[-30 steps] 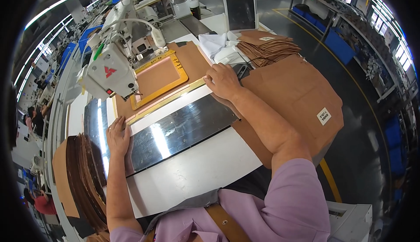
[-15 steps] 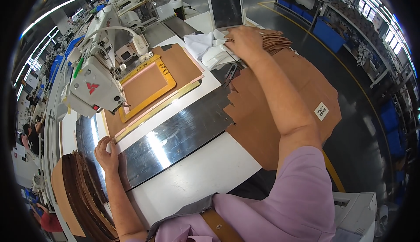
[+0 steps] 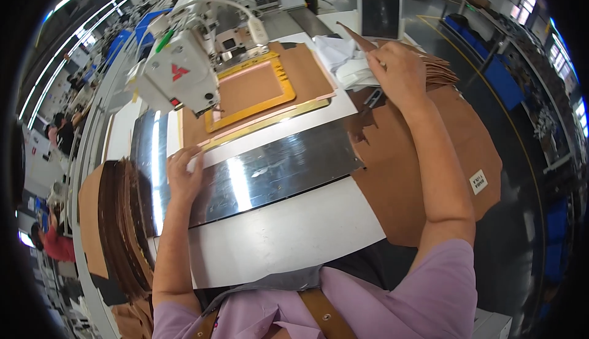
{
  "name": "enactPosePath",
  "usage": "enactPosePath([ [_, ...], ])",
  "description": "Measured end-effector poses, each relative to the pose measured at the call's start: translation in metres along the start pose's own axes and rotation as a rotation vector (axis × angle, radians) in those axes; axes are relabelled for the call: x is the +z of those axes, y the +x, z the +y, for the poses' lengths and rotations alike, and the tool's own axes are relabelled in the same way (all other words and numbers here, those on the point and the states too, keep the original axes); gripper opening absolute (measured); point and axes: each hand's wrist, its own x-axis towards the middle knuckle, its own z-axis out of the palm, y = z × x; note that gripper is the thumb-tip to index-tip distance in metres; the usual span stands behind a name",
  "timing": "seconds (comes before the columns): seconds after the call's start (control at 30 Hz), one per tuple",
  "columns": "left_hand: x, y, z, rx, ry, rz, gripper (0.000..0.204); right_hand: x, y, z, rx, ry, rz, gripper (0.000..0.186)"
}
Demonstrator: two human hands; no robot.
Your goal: Sewing a small leather pocket onto a larger leather panel using an industrial sewing machine.
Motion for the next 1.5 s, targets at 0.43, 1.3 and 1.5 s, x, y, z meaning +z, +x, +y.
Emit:
enactPosePath([
  [0.43,0.049,0.012,0.067,-0.535,-0.895,-0.353,0.044,0.092,-0.045,-0.154,-0.328,0.564,-0.331,0.037],
  [1.3,0.033,0.088,-0.083,-0.630,-0.520,-0.117,0.019,0.200,0.054,-0.050,0.058,0.878,-0.755,0.023],
  [1.5,0.069,0.138,-0.090,-0.405,-0.430,-0.073,0.017,0.241,0.076,-0.054,0.102,0.851,-0.699,0.024],
])
